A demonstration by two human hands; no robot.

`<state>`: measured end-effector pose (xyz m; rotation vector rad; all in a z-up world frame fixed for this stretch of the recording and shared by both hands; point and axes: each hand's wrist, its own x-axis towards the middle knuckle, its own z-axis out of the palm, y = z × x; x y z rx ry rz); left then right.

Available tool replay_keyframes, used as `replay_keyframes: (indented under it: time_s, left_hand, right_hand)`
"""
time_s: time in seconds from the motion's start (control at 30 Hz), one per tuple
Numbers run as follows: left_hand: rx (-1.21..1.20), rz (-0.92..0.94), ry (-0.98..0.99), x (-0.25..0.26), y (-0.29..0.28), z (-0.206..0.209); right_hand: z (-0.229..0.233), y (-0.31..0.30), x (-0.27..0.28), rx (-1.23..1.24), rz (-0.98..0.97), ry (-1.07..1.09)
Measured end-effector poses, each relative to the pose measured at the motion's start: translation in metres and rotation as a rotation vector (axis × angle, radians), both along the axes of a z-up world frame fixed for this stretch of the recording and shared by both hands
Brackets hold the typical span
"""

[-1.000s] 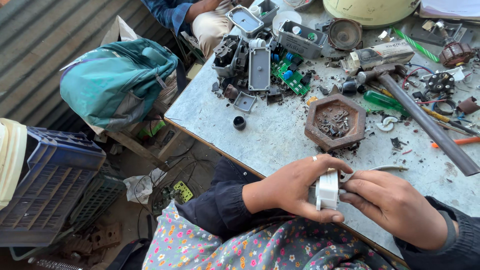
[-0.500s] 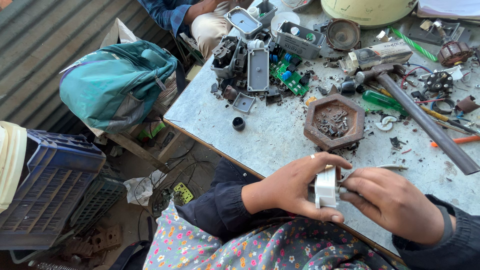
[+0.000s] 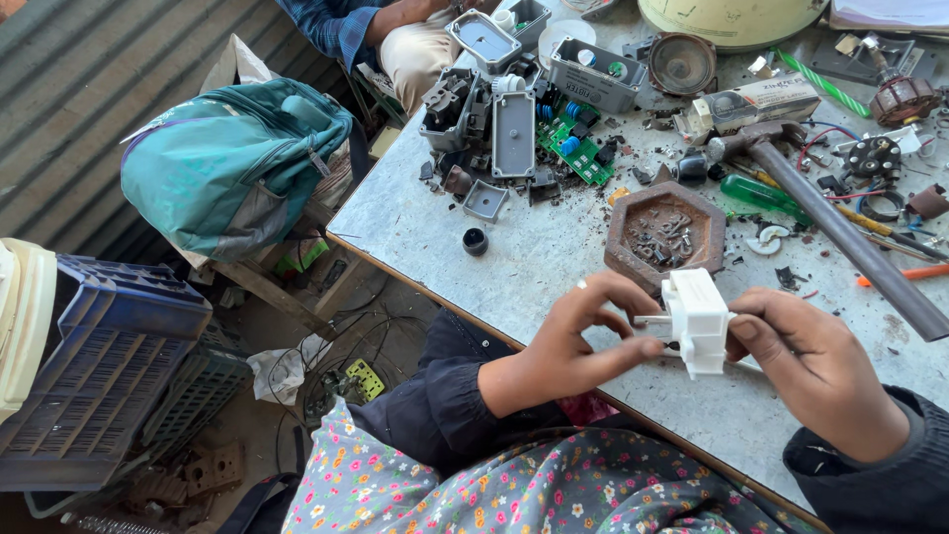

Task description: The person uses pliers and a hammer to disassemble a white plastic electrical component. They repeatedly grip and pull internal parts, then strike the component with a hammer to remove a pin, continuing to extract pieces with pliers.

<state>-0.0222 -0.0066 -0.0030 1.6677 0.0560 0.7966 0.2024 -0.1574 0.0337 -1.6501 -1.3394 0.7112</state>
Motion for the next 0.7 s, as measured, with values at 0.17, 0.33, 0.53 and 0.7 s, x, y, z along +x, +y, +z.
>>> replay_keyframes:
  time_s: [0.17, 0.33, 0.53, 0.7]
  left_hand:
    - [0.020, 0.035, 0.043, 0.002, -0.004, 0.003]
    - [-0.081, 0.025, 0.062, 0.004, -0.003, 0.011]
    - [0.020, 0.058, 0.008, 0.004, 0.000, 0.009]
    - [0.028, 0.076, 0.005, 0.008, -0.001, 0.000]
  right_hand:
    - [-0.009, 0.000, 0.003, -0.001, 0.076, 0.009]
    - [-0.007, 0.001, 0.003, 0.012, 0.088, -0.051]
    - [-0.004, 0.003, 0.001, -0.012, 0.071, -0.083]
    - [0.002, 0.004, -0.002, 0.070, 0.088, -0.232]
